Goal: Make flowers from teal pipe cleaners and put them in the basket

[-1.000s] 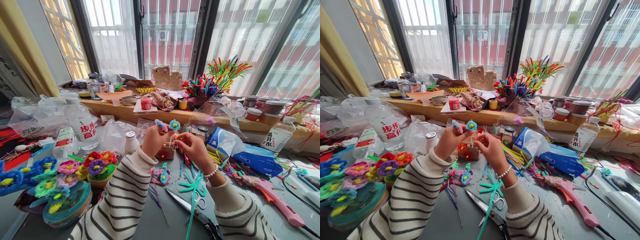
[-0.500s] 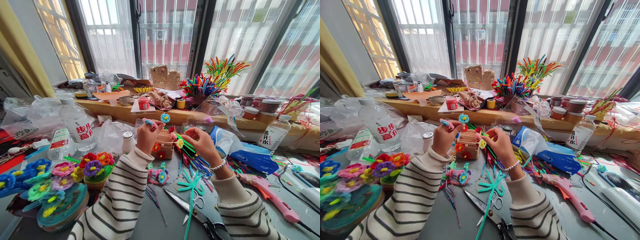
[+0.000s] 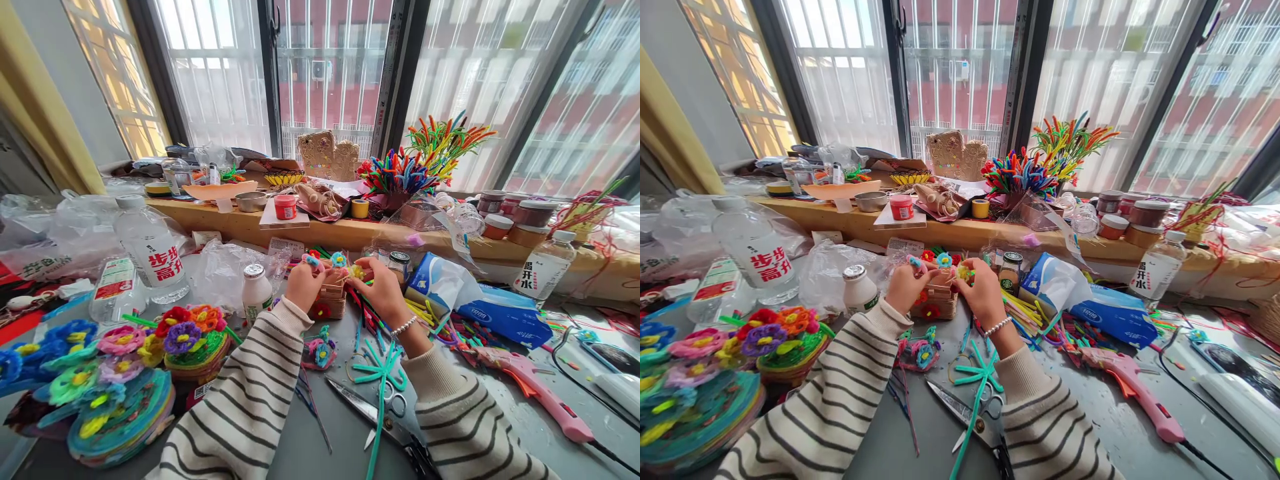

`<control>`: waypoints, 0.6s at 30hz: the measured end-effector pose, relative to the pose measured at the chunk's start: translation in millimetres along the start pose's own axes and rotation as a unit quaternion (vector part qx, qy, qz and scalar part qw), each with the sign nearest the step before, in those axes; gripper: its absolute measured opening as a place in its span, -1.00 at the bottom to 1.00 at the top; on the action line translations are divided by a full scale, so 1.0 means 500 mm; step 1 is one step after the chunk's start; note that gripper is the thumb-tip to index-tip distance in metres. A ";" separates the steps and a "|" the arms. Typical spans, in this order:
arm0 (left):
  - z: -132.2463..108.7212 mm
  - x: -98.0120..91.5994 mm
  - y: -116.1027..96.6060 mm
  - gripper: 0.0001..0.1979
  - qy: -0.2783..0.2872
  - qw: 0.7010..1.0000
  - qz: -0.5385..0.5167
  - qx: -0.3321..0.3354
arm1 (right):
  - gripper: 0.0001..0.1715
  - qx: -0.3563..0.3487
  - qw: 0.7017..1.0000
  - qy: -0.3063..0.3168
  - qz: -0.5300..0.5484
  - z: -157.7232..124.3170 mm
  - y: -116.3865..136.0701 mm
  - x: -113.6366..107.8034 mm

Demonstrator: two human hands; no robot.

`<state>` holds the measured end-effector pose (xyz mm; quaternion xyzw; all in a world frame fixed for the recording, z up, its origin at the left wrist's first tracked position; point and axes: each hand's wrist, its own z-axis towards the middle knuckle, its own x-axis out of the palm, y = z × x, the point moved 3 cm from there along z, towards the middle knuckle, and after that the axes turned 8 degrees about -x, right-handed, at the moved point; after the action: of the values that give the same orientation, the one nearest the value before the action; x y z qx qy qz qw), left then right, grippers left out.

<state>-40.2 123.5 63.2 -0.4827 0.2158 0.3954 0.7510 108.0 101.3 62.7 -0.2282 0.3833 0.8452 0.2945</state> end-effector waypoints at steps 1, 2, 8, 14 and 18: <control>-0.001 0.001 0.000 -0.83 0.002 1.000 0.009 0.001 | -0.68 0.008 1.000 -0.013 0.002 0.006 -0.002 0.003; -0.002 0.001 0.000 -0.83 0.003 1.000 0.015 0.002 | -0.69 0.014 1.000 -0.023 0.000 0.013 -0.005 0.007; 0.005 -0.008 0.000 -0.84 0.026 0.998 0.055 -0.006 | -0.72 0.010 0.999 -0.031 -0.020 0.050 -0.021 0.025; -0.004 -0.076 -0.020 -0.90 0.092 0.990 0.103 0.003 | -0.65 0.017 1.000 -0.017 -0.011 0.049 -0.031 0.012; -0.039 -0.111 -0.027 -0.91 0.204 0.952 0.226 -0.025 | -0.57 0.036 0.999 -0.010 -0.020 0.023 -0.038 0.000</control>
<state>-61.2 81.5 101.5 -0.5101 0.4579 0.4532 0.5699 119.0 120.4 59.7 -0.2160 0.4062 0.8271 0.3230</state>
